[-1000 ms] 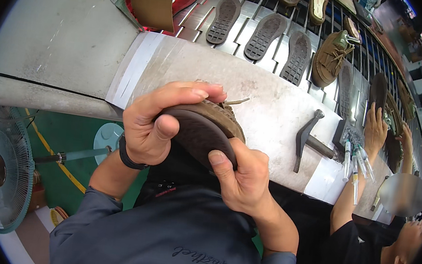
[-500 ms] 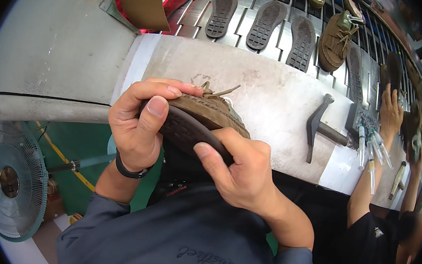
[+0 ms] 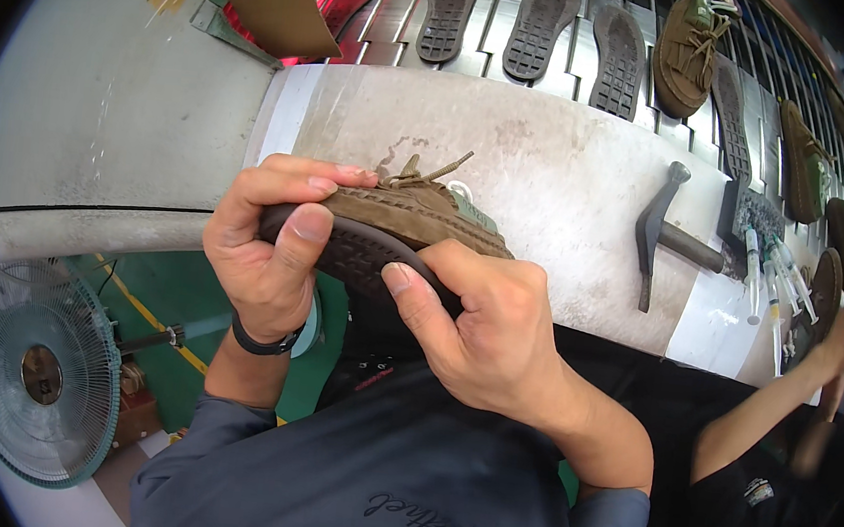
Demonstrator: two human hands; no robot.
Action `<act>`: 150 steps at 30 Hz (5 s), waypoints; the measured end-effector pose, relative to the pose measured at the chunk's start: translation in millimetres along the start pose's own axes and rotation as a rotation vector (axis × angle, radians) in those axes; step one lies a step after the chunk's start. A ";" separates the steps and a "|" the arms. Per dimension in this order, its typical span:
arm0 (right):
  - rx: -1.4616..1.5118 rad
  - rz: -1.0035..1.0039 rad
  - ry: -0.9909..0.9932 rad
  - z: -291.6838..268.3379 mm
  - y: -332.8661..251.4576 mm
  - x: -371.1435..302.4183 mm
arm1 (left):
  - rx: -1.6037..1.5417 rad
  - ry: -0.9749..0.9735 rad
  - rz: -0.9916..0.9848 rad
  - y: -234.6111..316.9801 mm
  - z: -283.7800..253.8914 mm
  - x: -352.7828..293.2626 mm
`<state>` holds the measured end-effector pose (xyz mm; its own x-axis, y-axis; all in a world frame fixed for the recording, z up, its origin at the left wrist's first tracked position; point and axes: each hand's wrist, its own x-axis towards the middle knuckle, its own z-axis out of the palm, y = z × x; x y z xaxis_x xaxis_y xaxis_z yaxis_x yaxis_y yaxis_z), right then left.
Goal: The person attaches shoe soles to shoe uppers by pressing them together by hand, taps along the edges using a hammer, and places the assembled shoes back onto the conveyor belt.
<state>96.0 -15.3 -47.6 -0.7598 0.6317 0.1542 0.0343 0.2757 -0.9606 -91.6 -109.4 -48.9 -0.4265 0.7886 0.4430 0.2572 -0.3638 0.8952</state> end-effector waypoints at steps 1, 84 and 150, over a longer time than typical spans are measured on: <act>0.006 -0.001 0.000 0.6 -0.4 0.3 | 0.002 -0.001 -0.001 1.4 1.1 -0.8; -0.453 -0.611 0.455 1.3 19.1 24.5 | 0.344 -0.238 0.440 -15.5 18.0 82.8; -0.387 0.094 0.104 -11.7 53.7 98.4 | 0.131 0.166 -0.140 -142.5 13.1 79.9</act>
<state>30.7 70.2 -81.2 -0.6724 0.7316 0.1121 0.3569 0.4532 -0.8168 -150.9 11.9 -141.7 -0.5997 0.7306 0.3265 0.2910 -0.1810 0.9394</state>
